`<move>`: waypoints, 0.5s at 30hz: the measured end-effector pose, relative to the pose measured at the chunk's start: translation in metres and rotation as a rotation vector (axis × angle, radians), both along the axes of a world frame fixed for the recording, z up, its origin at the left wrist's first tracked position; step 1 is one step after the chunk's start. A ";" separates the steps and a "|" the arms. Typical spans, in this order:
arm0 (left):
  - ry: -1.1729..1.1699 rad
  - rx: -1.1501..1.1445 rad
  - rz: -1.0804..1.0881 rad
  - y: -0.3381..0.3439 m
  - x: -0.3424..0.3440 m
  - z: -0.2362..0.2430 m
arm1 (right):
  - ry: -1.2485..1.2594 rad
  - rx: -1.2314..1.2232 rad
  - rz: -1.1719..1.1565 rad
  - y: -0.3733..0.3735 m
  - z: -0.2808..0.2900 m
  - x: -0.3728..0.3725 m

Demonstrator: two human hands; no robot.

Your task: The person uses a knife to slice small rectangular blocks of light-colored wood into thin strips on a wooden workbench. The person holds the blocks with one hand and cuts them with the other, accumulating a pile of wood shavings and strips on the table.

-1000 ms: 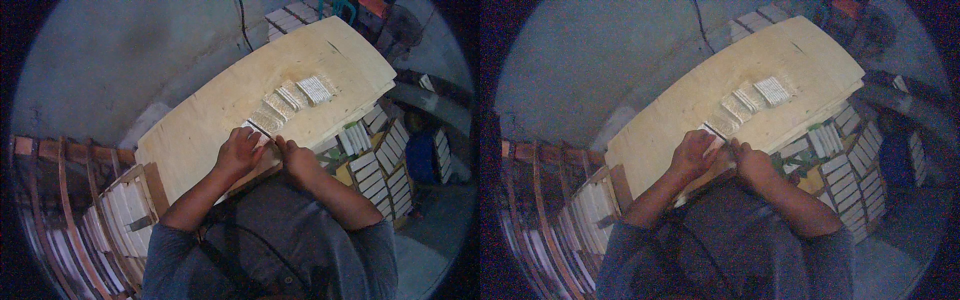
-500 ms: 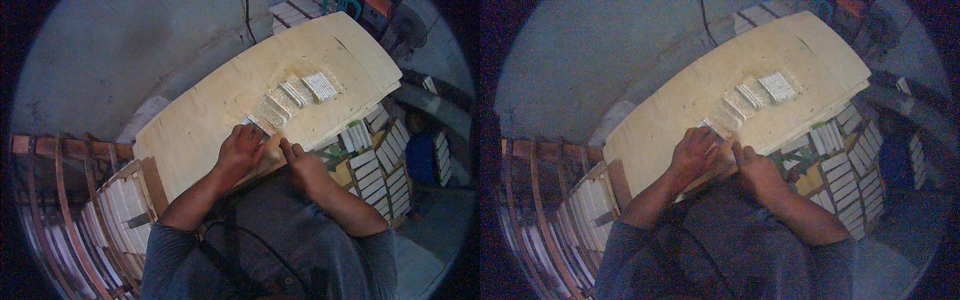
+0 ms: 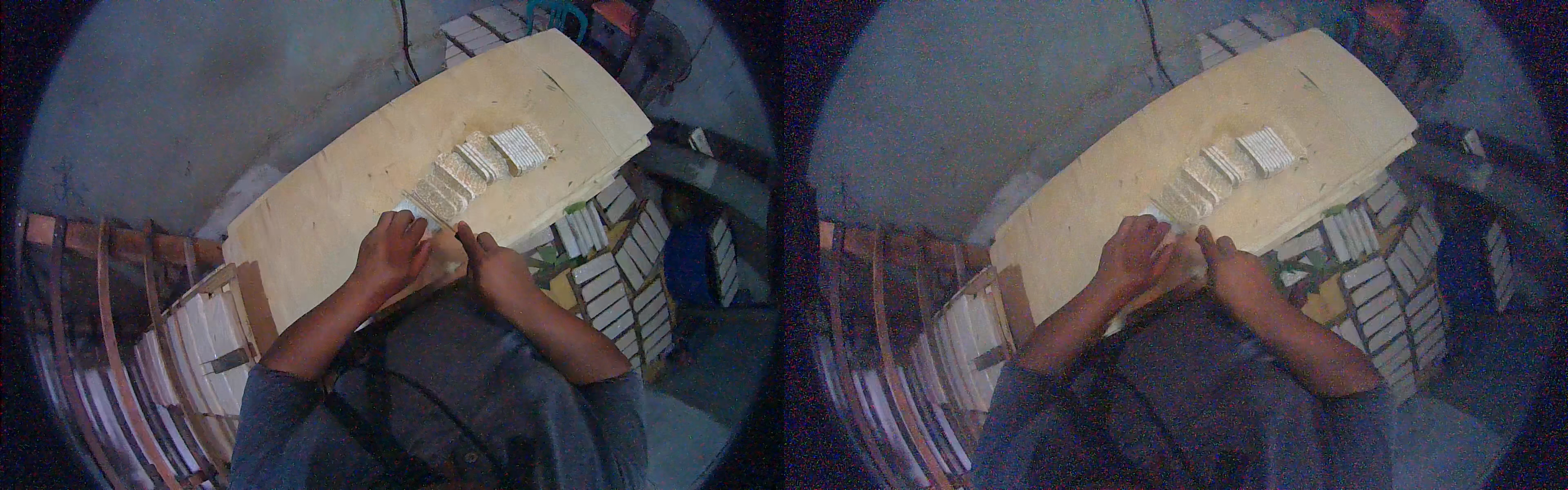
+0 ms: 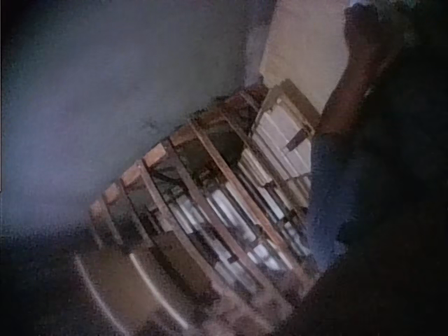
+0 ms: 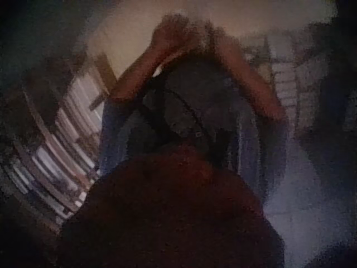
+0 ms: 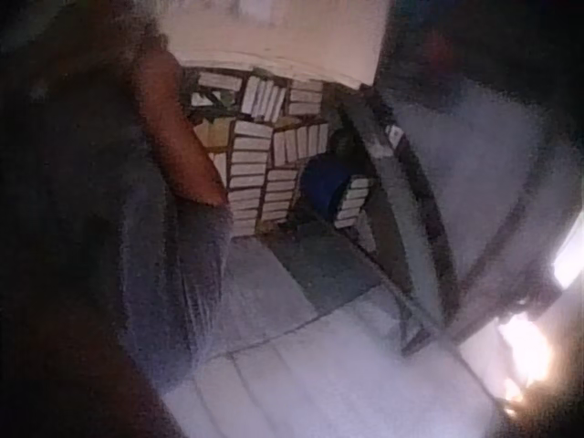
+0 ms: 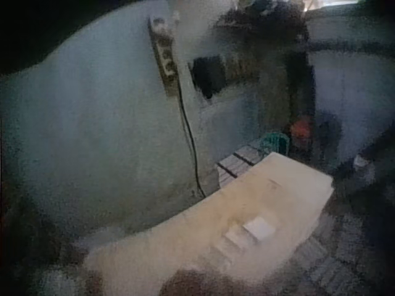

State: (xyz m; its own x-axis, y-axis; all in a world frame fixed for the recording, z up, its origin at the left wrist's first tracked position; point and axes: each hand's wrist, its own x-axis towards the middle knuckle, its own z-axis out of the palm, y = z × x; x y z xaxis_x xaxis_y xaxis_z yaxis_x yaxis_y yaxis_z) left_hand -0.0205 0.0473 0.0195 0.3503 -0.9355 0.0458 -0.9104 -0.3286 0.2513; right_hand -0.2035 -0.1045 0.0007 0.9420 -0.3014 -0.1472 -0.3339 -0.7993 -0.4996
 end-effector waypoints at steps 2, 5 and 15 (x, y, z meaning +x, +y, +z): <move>0.025 0.036 0.004 -0.002 -0.002 0.006 | 0.026 -0.027 0.059 0.002 0.001 -0.005; -0.069 -0.161 -0.097 -0.001 -0.002 0.001 | -0.055 -0.001 0.094 0.005 0.005 -0.014; -0.060 -0.112 -0.072 0.003 -0.001 -0.009 | 0.012 0.010 0.110 0.004 -0.022 0.002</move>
State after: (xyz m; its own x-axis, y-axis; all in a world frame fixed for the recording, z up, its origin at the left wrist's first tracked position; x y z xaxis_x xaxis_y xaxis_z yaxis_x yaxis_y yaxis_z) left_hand -0.0212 0.0502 0.0103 0.2764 -0.9458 0.1706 -0.9450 -0.2351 0.2272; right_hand -0.2010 -0.1002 -0.0216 0.9675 -0.1949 -0.1612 -0.2505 -0.8266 -0.5040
